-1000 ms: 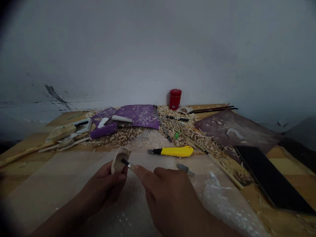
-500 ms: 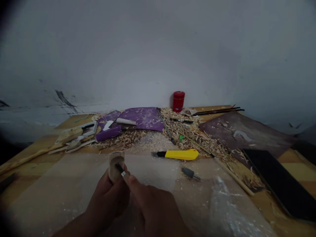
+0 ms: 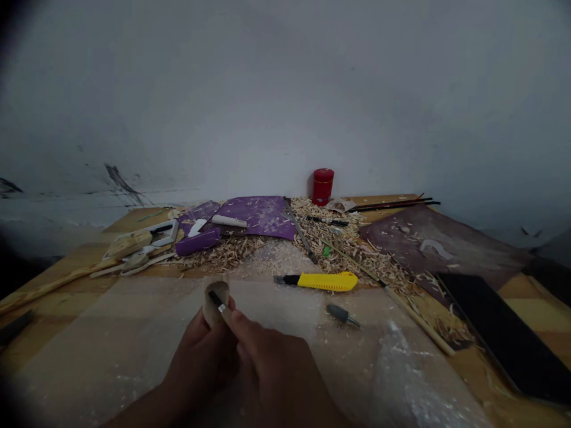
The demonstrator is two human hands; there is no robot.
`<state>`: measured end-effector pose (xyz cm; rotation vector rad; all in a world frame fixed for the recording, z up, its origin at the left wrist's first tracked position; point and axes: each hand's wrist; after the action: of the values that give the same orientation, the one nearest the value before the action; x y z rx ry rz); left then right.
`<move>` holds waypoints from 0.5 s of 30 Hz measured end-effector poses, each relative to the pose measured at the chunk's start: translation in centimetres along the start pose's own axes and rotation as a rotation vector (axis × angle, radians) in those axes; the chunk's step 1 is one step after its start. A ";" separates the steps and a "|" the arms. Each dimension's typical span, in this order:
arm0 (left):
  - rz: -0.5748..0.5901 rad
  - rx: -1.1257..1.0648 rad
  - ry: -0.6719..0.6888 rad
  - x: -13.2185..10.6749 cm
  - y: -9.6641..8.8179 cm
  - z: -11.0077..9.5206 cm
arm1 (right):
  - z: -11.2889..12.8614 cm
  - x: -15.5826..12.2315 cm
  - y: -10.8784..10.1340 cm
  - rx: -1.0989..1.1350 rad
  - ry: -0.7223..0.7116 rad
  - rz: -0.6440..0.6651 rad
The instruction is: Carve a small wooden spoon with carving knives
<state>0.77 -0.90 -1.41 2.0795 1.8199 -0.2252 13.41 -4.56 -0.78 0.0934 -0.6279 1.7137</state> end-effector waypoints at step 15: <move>-0.070 -0.029 0.108 -1.0 0.5 0.7 | 0.4 -1.8 -0.1 -0.051 0.083 0.072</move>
<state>1.14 -2.09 -1.60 2.0460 1.9490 -0.1058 13.84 -6.30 -1.06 -0.0368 -0.6196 1.7600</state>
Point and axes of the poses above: each hand's wrist, its own x-axis towards the middle knuckle, its own y-axis out of the palm, z = x × y, and after that the axes turned 13 degrees about x, right-handed
